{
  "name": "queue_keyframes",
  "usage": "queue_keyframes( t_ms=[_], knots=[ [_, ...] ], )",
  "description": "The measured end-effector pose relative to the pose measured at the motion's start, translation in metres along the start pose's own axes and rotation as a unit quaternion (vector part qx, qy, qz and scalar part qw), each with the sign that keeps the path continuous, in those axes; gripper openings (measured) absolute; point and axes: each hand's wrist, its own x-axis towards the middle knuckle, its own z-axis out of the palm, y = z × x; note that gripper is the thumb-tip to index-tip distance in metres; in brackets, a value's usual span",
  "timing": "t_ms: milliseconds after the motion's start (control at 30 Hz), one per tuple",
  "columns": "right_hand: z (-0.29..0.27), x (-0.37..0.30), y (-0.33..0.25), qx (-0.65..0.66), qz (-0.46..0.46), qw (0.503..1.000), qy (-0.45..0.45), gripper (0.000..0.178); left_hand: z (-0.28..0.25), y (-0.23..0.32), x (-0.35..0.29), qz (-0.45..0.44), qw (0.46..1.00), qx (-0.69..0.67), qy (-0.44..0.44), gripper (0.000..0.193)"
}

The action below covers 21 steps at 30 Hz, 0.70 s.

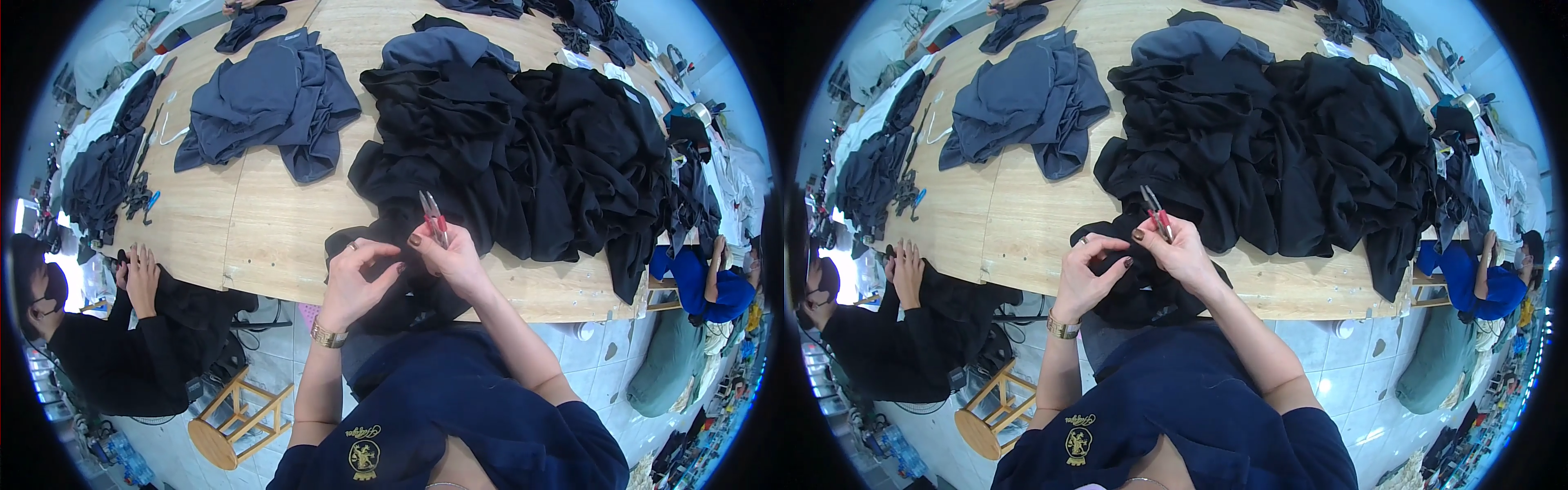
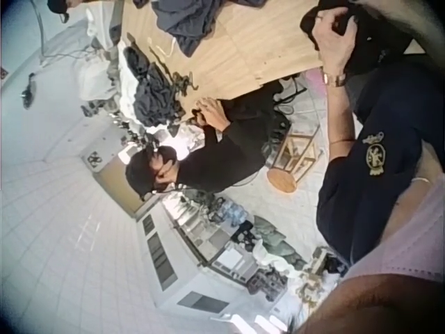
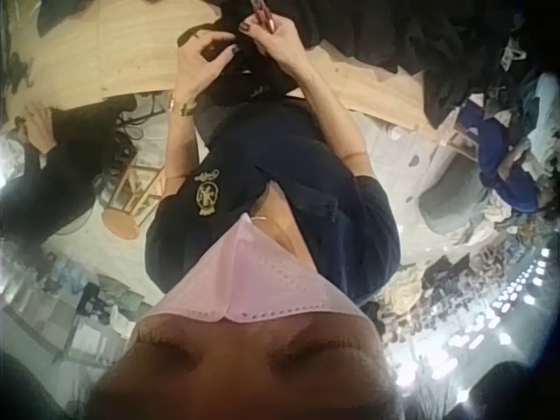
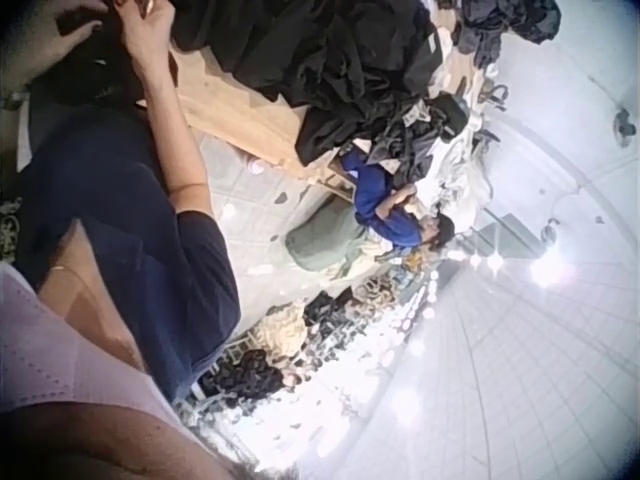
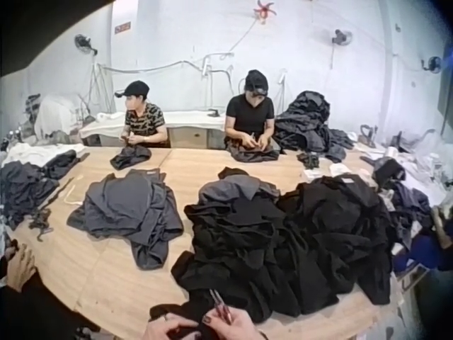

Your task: Trim loose threads from black garments using small snips during factory production.

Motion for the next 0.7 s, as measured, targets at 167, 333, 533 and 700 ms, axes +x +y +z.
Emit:
queue_keyframes(
  t_ms=[167,333,533,700],
  knots=[
    [0.007,-0.004,-0.009,-0.105,-0.023,0.994,-0.029,0.013,0.0,0.002,0.0,0.005,1.0,0.022,0.022,0.007],
    [-0.001,-0.004,-0.004,-0.088,-0.041,0.995,-0.01,0.018,0.001,-0.005,-0.004,-0.072,0.994,-0.083,0.021,0.006],
    [-0.028,-0.009,0.006,-0.356,-0.085,0.928,-0.073,0.038,0.007,-0.013,-0.004,-0.056,0.985,-0.15,0.063,0.011],
    [-0.023,-0.009,-0.018,-0.534,-0.073,0.831,-0.138,0.049,0.009,-0.018,-0.006,-0.006,0.991,-0.096,0.095,0.009]
  ],
)
